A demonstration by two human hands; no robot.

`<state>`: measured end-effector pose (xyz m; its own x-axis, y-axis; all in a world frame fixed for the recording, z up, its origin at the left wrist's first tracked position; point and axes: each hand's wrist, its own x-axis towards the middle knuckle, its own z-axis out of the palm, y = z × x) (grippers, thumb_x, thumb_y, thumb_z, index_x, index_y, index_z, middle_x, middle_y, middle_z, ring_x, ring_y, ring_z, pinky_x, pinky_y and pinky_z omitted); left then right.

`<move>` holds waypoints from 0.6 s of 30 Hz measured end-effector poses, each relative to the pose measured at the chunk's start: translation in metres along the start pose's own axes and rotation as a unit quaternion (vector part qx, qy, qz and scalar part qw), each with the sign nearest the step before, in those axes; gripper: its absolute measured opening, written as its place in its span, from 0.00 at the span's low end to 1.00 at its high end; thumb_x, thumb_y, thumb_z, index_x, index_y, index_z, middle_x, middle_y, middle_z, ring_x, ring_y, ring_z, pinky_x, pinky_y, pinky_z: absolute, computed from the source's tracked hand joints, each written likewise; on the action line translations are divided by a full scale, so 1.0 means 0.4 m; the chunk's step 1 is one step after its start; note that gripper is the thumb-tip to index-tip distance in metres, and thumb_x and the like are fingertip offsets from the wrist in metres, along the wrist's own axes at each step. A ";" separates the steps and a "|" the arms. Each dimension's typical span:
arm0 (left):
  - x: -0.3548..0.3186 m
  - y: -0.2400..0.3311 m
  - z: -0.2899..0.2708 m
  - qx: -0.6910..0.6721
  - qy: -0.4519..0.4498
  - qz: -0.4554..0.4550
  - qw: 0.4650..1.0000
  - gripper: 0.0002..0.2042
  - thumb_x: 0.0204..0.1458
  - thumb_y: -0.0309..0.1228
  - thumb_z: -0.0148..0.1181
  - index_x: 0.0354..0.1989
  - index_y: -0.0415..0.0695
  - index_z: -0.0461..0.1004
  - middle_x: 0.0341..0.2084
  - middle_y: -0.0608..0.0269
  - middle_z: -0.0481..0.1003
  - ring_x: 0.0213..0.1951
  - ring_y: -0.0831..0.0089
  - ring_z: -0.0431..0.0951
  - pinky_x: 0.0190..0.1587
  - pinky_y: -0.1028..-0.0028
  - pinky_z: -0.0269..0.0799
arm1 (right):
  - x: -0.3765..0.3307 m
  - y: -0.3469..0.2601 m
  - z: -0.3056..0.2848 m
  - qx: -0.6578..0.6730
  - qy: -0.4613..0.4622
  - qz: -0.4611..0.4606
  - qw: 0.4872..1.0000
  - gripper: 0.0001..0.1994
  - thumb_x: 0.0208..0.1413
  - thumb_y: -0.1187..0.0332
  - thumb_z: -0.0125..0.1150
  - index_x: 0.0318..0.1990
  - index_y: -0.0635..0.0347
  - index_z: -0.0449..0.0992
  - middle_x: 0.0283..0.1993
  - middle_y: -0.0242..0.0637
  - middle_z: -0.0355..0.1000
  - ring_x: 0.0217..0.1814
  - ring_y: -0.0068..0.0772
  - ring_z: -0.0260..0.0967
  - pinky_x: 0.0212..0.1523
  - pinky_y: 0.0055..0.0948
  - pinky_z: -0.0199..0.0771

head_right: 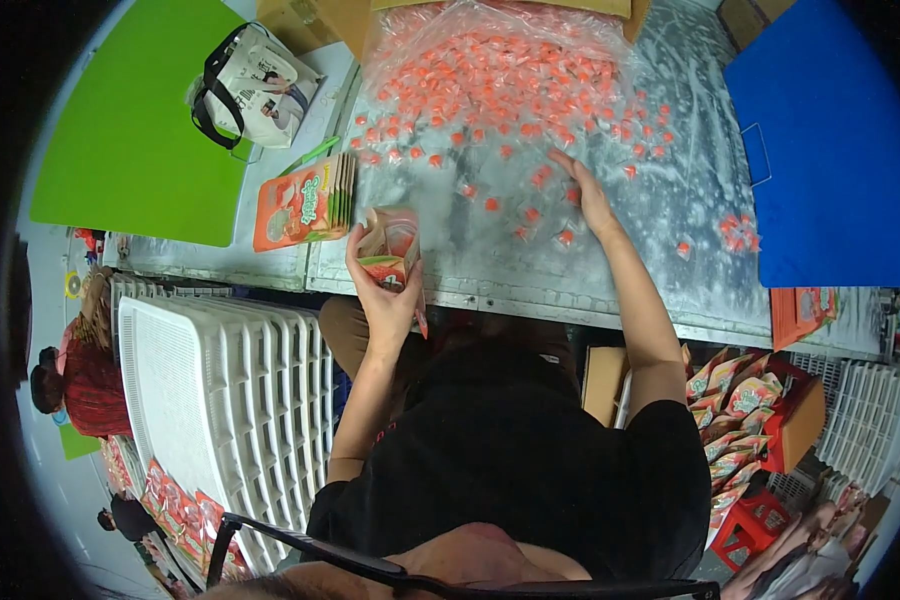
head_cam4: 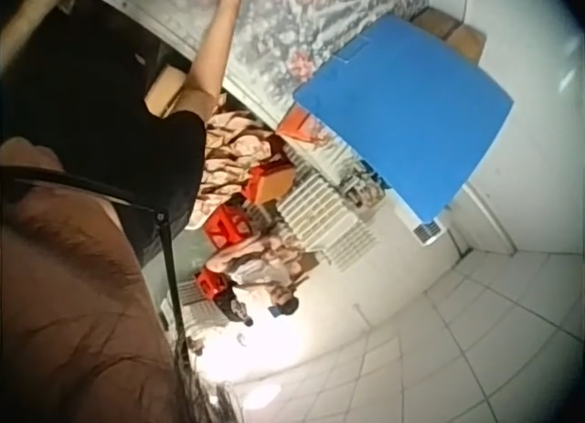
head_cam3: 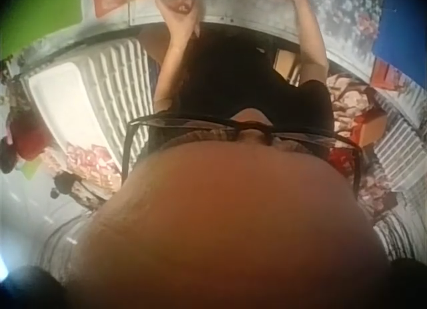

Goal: Packaging small pink items into plastic bags and placing them in a collection bin.

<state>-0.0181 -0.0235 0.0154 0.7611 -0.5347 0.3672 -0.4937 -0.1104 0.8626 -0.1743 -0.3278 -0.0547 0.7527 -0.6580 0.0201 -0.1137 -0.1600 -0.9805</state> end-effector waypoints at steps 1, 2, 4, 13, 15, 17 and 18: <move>0.000 0.000 0.001 0.007 -0.003 0.002 1.000 0.43 0.41 0.23 0.71 0.66 0.37 0.53 0.58 0.47 0.60 0.61 0.54 0.63 0.64 0.61 0.58 | 0.013 0.000 -0.007 -0.038 -0.010 0.016 0.999 0.30 0.69 0.48 0.29 0.66 0.55 0.67 0.73 0.40 0.57 0.77 0.38 0.46 0.74 0.35 0.43; 0.000 0.000 0.001 0.008 -0.003 0.001 1.000 0.43 0.41 0.23 0.71 0.66 0.37 0.53 0.58 0.47 0.60 0.61 0.54 0.63 0.64 0.61 0.58 | 0.022 -0.004 -0.007 -0.075 -0.022 0.032 0.996 0.29 0.68 0.48 0.30 0.66 0.55 0.67 0.73 0.39 0.56 0.77 0.35 0.46 0.74 0.33 0.44; 0.001 -0.002 0.002 0.000 -0.003 -0.001 1.000 0.42 0.41 0.23 0.71 0.66 0.37 0.53 0.58 0.46 0.60 0.61 0.54 0.63 0.64 0.60 0.58 | 0.029 -0.008 -0.002 -0.127 -0.035 0.012 0.991 0.29 0.69 0.48 0.31 0.66 0.55 0.67 0.72 0.39 0.58 0.76 0.35 0.49 0.73 0.33 0.46; 0.000 -0.010 -0.001 -0.011 -0.002 -0.015 1.000 0.42 0.41 0.23 0.70 0.66 0.37 0.53 0.58 0.47 0.61 0.61 0.54 0.63 0.64 0.60 0.58 | 0.016 -0.035 0.039 -0.050 -0.129 0.072 0.988 0.28 0.69 0.47 0.32 0.65 0.53 0.69 0.67 0.39 0.66 0.70 0.37 0.59 0.72 0.35 0.48; 0.001 -0.009 -0.004 -0.006 0.000 -0.014 1.000 0.41 0.41 0.23 0.70 0.66 0.37 0.53 0.58 0.47 0.61 0.61 0.54 0.63 0.64 0.60 0.58 | -0.001 -0.055 0.038 -0.027 -0.155 0.095 0.983 0.29 0.69 0.47 0.33 0.65 0.53 0.69 0.67 0.40 0.66 0.71 0.37 0.58 0.72 0.36 0.47; -0.001 -0.010 -0.007 -0.003 0.000 -0.012 1.000 0.41 0.41 0.23 0.70 0.66 0.37 0.54 0.58 0.47 0.61 0.61 0.54 0.63 0.64 0.61 0.59 | -0.025 -0.075 0.017 -0.024 -0.068 0.074 0.995 0.29 0.68 0.46 0.33 0.66 0.53 0.68 0.67 0.38 0.66 0.72 0.39 0.56 0.73 0.39 0.43; -0.001 -0.010 -0.008 -0.009 -0.001 -0.014 1.000 0.41 0.41 0.23 0.70 0.66 0.37 0.54 0.58 0.47 0.61 0.61 0.54 0.63 0.64 0.61 0.59 | -0.031 -0.058 -0.004 -0.026 -0.066 0.075 0.995 0.29 0.68 0.46 0.33 0.66 0.53 0.68 0.67 0.38 0.66 0.72 0.39 0.56 0.73 0.39 0.43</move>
<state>-0.0152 -0.0202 0.0130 0.7741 -0.5327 0.3421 -0.4647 -0.1112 0.8784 -0.1820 -0.3169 -0.0318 0.8034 -0.5748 -0.1551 -0.2616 -0.1069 -0.9592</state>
